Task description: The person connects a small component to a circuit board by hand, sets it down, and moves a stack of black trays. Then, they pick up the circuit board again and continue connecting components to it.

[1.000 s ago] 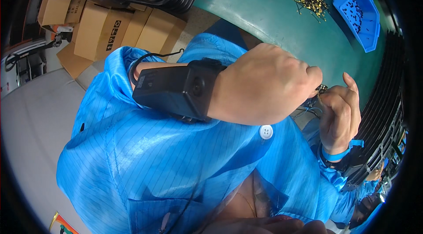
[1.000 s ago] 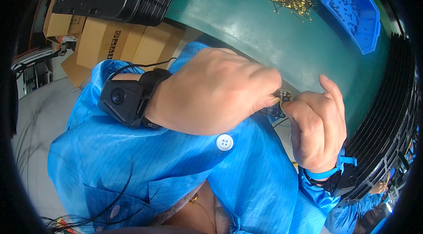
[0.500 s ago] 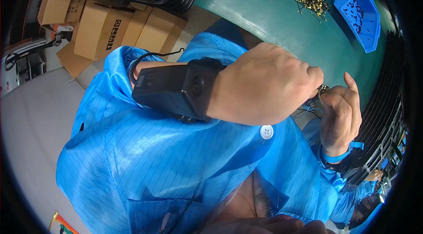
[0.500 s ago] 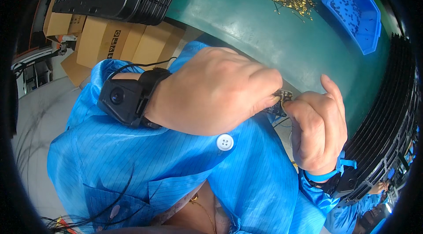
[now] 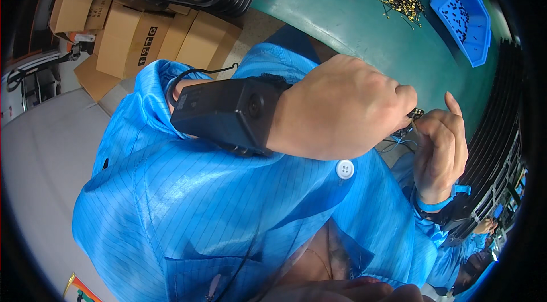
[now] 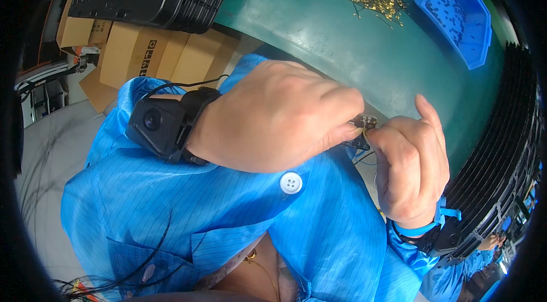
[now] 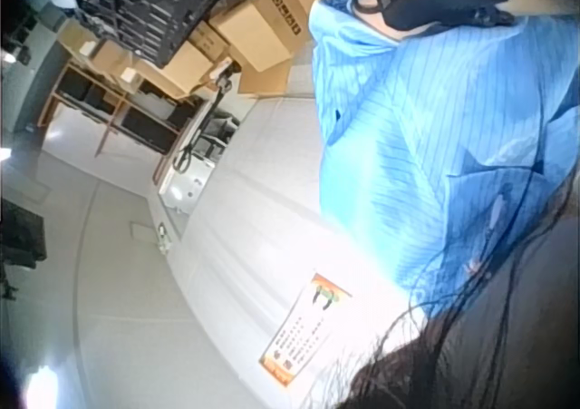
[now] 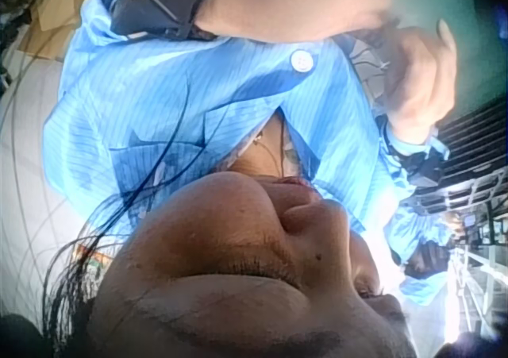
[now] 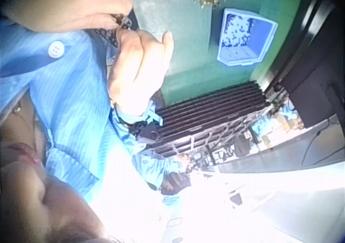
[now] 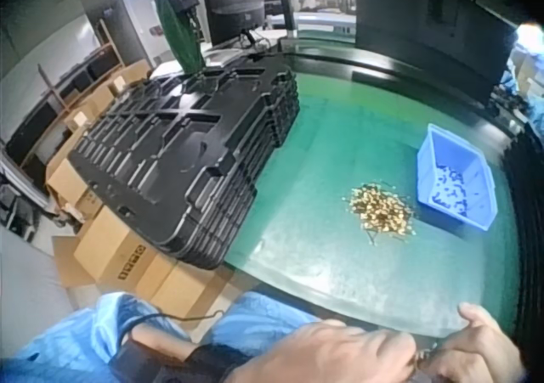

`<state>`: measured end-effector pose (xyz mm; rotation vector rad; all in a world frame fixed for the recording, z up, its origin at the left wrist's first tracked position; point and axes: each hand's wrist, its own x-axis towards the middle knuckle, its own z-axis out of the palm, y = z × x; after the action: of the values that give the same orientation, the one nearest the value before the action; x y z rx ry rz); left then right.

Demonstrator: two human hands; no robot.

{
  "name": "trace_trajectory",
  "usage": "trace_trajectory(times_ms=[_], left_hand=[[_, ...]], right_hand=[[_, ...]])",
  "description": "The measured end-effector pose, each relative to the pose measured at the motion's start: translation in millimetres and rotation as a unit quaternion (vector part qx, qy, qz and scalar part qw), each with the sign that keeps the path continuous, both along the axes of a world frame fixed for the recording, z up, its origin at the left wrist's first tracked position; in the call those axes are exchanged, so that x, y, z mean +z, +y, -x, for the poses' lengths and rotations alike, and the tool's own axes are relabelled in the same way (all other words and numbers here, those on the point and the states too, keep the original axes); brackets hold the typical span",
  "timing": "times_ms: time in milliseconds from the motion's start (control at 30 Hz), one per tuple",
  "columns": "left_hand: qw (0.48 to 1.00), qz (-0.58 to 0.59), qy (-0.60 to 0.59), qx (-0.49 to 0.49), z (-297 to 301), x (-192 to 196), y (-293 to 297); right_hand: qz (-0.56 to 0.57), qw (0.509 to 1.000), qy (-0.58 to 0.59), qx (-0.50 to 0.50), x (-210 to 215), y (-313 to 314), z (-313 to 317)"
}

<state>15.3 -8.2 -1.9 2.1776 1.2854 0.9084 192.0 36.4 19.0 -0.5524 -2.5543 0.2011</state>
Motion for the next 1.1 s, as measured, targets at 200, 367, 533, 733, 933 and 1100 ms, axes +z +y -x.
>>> trace_trajectory(times_ms=[200, 367, 533, 733, 933, 1100], left_hand=[[1.000, -0.014, -0.006, -0.021, -0.9, 5.8, 2.0], [1.000, -0.022, -0.003, 0.017, 0.2, 0.4, -0.7], [0.999, -0.036, 0.016, 0.019, -3.2, 4.9, -1.4], [0.999, -0.042, 0.022, 0.024, -4.4, 5.0, -0.7], [0.999, -0.035, 0.013, 0.021, -5.5, 4.2, 1.1], [0.999, -0.039, 0.002, 0.023, -5.8, 1.7, 0.7]], right_hand=[[0.013, 1.000, 0.003, -0.024, 5.3, -5.5, -4.8], [0.137, 0.988, 0.028, -0.070, 2.6, -3.4, 1.3], [0.111, 0.991, 0.033, -0.068, 5.7, -7.9, -2.0], [0.125, 0.987, 0.058, -0.081, 6.0, -9.8, -0.3], [0.129, 0.985, 0.071, -0.088, 4.6, -9.4, -1.4], [0.127, 0.984, 0.085, -0.092, 2.5, -11.2, -0.7]])
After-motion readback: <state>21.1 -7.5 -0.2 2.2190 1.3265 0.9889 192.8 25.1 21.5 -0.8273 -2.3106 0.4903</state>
